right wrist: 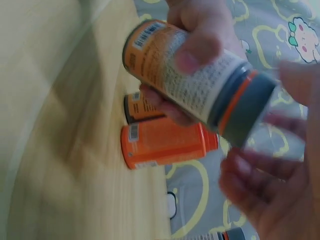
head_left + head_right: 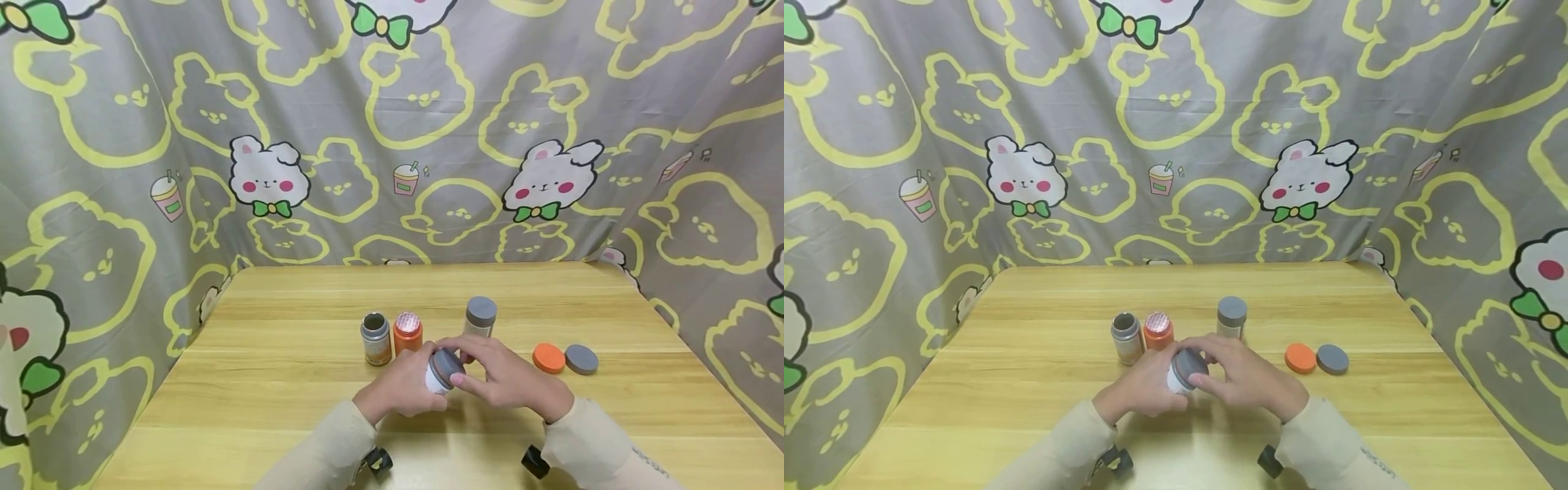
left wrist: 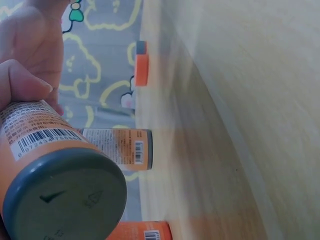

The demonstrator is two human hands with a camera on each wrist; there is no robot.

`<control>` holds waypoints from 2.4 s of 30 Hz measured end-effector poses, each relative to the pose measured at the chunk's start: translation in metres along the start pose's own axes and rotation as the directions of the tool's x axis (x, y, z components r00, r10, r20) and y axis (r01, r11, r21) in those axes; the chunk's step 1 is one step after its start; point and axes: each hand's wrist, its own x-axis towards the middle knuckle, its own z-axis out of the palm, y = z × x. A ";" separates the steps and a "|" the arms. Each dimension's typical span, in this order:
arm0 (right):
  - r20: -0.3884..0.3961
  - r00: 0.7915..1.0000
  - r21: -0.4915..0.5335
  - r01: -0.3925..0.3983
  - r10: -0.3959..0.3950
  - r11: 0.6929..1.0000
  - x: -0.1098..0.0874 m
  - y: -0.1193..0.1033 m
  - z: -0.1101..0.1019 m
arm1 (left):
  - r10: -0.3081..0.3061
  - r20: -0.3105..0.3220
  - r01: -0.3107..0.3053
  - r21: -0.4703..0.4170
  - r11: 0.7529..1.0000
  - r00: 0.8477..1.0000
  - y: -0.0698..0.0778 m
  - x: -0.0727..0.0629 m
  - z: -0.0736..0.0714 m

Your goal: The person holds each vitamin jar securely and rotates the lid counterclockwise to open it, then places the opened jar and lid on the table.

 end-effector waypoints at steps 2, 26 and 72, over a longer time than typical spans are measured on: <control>-0.035 0.999 -0.031 -0.022 0.021 0.999 0.002 0.000 0.002 | 0.001 -0.003 -0.001 0.006 1.000 1.000 0.001 0.000 0.000; -0.077 0.995 -0.059 -0.061 0.056 0.996 0.003 -0.001 0.005 | 0.002 0.004 -0.002 0.025 1.000 1.000 0.001 0.002 0.001; 0.024 0.986 -0.017 -0.166 0.166 0.986 0.000 -0.004 0.002 | 0.008 0.002 -0.008 0.022 1.000 1.000 -0.001 0.003 0.004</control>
